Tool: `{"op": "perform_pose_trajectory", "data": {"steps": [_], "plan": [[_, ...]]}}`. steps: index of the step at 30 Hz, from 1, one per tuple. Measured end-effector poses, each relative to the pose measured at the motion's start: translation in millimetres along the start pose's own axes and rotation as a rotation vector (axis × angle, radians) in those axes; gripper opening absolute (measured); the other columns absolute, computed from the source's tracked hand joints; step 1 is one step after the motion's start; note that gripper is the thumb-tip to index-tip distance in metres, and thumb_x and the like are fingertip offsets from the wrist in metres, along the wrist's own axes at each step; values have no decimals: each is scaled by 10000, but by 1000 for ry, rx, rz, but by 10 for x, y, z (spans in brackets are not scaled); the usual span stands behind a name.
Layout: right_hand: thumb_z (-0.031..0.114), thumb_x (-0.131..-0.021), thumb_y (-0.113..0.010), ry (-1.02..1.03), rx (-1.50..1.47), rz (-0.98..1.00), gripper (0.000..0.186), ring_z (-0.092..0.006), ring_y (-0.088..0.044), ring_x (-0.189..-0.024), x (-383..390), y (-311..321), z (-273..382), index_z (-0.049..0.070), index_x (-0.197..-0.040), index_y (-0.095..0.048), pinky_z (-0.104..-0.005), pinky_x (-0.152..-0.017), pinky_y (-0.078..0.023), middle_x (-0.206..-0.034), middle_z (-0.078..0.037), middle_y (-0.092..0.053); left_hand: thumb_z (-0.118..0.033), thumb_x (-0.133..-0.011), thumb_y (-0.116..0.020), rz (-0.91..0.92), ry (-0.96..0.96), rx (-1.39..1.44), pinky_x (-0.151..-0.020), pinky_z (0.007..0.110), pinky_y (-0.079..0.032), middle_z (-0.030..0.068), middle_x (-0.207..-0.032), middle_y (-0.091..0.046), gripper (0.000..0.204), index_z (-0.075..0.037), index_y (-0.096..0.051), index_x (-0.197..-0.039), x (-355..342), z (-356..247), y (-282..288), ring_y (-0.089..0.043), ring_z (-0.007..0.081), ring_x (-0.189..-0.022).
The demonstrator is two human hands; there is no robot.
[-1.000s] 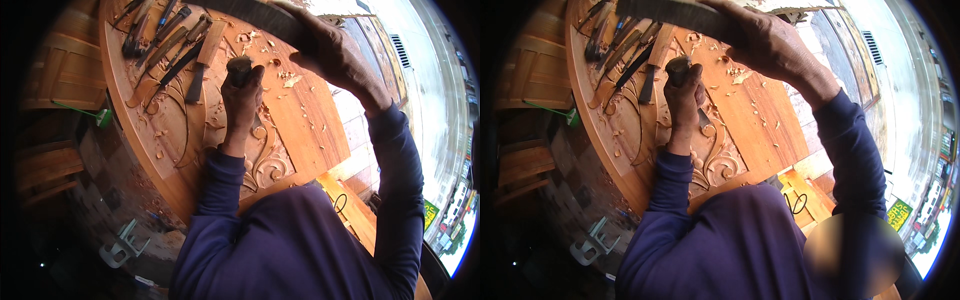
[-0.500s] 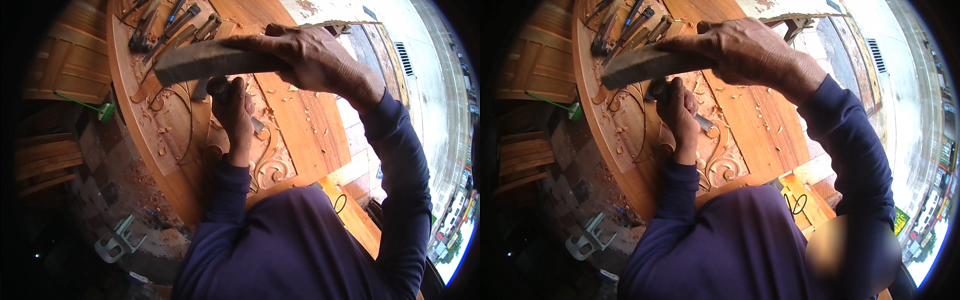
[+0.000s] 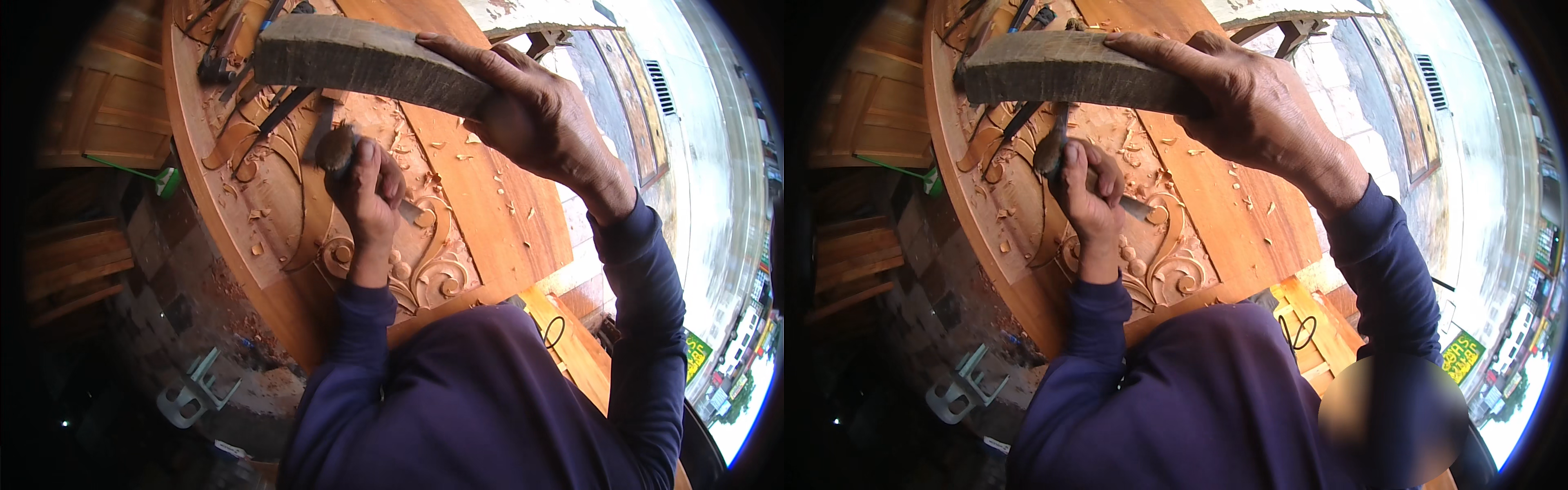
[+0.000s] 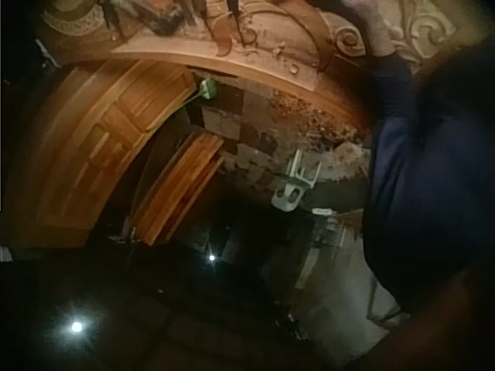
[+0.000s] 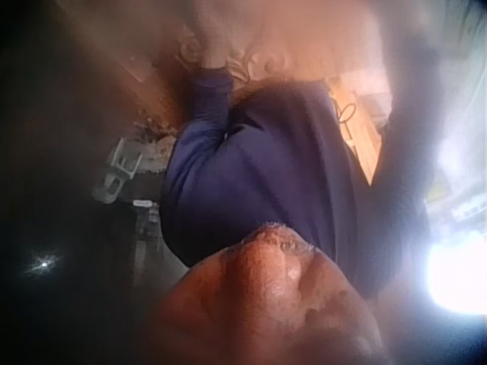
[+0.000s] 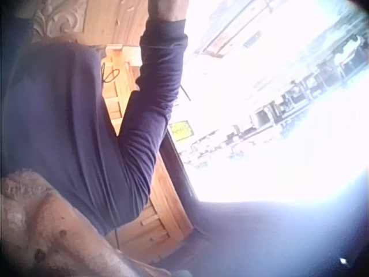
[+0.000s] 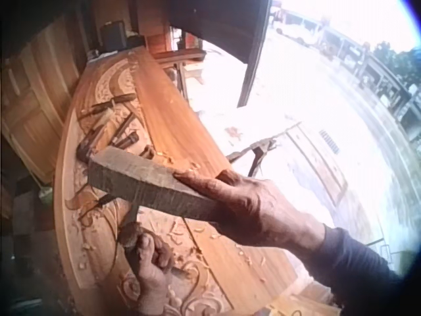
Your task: The person carves a decorative floral pattern into a wooden panel using a mallet and a chisel.
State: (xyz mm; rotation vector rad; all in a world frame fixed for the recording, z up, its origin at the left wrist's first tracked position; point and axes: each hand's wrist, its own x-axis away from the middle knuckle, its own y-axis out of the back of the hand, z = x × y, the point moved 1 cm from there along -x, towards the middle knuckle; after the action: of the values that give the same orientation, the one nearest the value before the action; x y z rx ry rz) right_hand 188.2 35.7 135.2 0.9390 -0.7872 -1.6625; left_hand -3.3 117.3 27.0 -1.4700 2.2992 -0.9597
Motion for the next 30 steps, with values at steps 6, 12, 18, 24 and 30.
{"op": "perform_pose_trajectory", "data": {"steps": [6,12,18,24,30], "plan": [[27,-762,-843,-7,5,-99,854,-325,-723,-942,58,50,-101,312,-1504,-531,-400,-830,-620,-1136,-124,-704,-254,-975,-724,117,78,-52,-364,229,-240,-35,-602,-447,272,-90,-568,-823,-216,165,-48,-379,59,-427],[-6,-857,-704,129,-102,-241,615,-318,-707,-1010,-12,194,-109,94,-1446,-556,-383,-859,-564,-1134,-186,-704,-224,-956,-751,168,118,-122,-371,240,-245,-37,-563,-469,245,-67,-597,-847,-203,259,-100,-368,52,-396],[2,-818,-742,178,174,85,712,-294,-743,-880,-47,112,-371,238,-1466,-568,-428,-730,-608,-1034,-134,-724,-177,-924,-754,188,253,-179,-373,235,-248,-48,-548,-462,160,-45,-663,-920,-295,337,-71,-360,37,-397],[31,-799,-725,189,77,8,786,-319,-731,-930,118,37,-629,268,-1515,-505,-426,-757,-600,-1014,-126,-721,-211,-924,-758,232,370,-191,-381,226,-237,-54,-548,-456,185,-60,-655,-897,-382,369,-177,-345,31,-401],[25,-798,-724,-6,37,63,851,-346,-695,-863,306,29,-471,331,-1543,-449,-454,-757,-584,-963,-135,-676,-284,-954,-729,248,417,-266,-355,239,-209,-45,-494,-395,263,-153,-544,-822,-386,336,-249,-300,60,-363]]}}
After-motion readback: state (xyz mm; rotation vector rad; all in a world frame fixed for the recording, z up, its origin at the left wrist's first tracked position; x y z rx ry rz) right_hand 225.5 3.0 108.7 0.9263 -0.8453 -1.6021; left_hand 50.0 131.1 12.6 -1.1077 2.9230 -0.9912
